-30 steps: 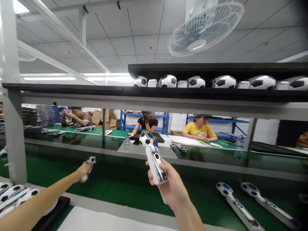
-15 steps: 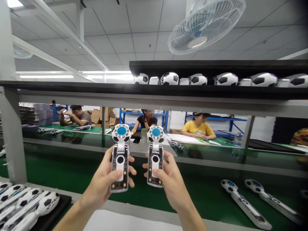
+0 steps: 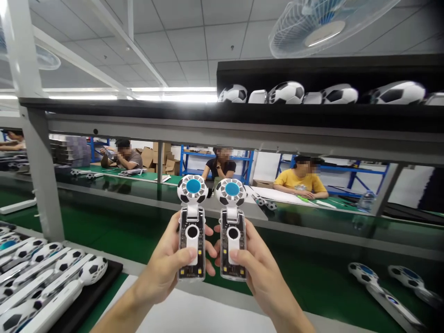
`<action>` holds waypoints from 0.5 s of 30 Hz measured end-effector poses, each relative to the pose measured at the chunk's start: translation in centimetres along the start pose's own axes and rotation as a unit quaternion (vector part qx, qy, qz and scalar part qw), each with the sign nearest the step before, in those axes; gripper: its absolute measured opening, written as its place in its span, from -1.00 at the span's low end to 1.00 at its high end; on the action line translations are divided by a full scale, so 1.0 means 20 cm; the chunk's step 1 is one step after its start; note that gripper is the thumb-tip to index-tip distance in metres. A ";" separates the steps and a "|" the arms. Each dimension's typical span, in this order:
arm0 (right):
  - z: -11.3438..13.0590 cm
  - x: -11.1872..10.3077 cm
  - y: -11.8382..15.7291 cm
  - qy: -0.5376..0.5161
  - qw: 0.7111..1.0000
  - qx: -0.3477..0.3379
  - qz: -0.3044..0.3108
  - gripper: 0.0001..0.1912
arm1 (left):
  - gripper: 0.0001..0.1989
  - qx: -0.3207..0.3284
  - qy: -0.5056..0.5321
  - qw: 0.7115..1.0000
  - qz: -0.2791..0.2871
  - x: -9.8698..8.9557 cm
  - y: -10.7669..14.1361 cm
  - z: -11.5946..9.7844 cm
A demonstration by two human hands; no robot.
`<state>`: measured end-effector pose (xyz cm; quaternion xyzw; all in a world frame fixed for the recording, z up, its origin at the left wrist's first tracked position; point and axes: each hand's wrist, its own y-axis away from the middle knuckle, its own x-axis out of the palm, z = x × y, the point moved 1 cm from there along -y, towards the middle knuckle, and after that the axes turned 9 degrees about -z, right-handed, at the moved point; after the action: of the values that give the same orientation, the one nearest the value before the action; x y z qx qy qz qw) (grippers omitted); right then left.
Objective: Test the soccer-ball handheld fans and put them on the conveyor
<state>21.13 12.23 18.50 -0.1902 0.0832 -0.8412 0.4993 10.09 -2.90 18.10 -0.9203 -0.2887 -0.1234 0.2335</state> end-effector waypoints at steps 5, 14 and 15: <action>-0.02 0.03 0.00 -0.016 1.000 0.005 0.004 -0.41 | -0.57 -0.010 0.001 1.000 0.019 -0.01 0.01 -0.01; -0.02 0.04 0.00 -0.043 0.999 0.002 -0.011 -0.48 | -0.50 -0.024 0.054 0.998 -0.030 0.01 0.01 0.01; -0.02 0.04 0.00 -0.044 0.999 0.004 -0.012 -0.47 | -0.53 -0.033 0.057 0.997 -0.030 0.01 0.01 0.01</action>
<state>20.64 11.39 18.25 -0.2260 0.0560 -0.8385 0.4926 10.47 -2.83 17.96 -0.9098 -0.2987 -0.1917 0.2152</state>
